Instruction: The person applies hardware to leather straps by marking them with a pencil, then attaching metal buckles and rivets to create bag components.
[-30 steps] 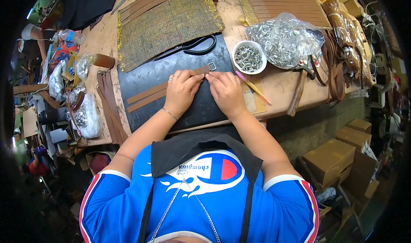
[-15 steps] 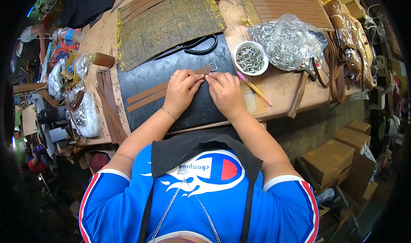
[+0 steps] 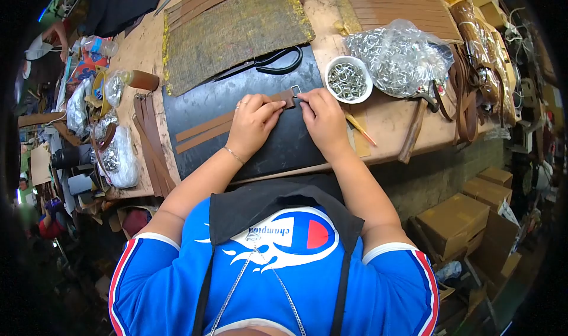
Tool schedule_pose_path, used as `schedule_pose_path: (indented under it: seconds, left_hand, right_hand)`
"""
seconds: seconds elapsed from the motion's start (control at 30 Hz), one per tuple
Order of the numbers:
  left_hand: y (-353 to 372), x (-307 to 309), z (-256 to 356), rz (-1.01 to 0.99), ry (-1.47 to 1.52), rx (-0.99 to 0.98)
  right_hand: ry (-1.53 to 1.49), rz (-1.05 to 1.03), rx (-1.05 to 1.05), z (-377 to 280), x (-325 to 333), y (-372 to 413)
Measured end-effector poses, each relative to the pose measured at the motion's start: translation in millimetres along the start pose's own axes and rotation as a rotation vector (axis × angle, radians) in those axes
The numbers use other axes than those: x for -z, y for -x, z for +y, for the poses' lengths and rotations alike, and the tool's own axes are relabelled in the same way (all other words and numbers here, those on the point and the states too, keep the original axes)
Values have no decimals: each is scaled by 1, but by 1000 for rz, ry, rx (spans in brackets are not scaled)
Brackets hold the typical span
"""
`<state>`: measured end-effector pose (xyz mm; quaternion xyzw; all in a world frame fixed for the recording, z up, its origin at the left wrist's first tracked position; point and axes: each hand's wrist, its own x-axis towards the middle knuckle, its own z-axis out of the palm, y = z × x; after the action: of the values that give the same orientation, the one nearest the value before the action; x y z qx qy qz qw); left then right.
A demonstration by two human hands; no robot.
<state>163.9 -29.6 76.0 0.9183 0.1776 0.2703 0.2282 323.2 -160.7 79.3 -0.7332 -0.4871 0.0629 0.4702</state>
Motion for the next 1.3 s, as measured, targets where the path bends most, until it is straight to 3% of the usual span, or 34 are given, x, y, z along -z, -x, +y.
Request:
schedule_pose_path:
  seconds: [0.2,0.3,0.37,0.4,0.47,0.53,0.6,0.67,0.87,1.03,1.1,1.3]
  left_hand:
    - [2,1,-3,6,38,15]
    - [2,7,-2,21,93,-13]
    - [1,20,5,-6,79,-51]
    - [6,23,5,-16,72,-70]
    - [16,31,4,-192,99,-5]
    - [25,50,15,-180,129,78]
    - [37,70,23,-165,162,160]
    - [52,93,26,-247,152,319]
    - [117,109,16,-366,133,577]
    - [140,105,3,-262,198,597]
    - [138,107,5,-267,326,702]
    - [138,109,8,-260,442,779]
  right_hand:
    - [274,-107,196,-7,-3,-3]
    - [254,-130,214,-12,-3,-3]
    - [-47,-104,45,-20,-3,4]
    - [-57,-112,67,-23,-4,9]
    - [-211,-182,-20,-27,-4,16]
    - [-42,-167,142,-29,5,14]
    - [270,-118,167,-28,16,9]
    - [371,-159,167,3,19,15]
    - [269,-213,193,13,19,14]
    - [415,-250,99,5,18,8]
    - [505,-247,58,7,15,2]
    - [537,-238,123,3,13,16]
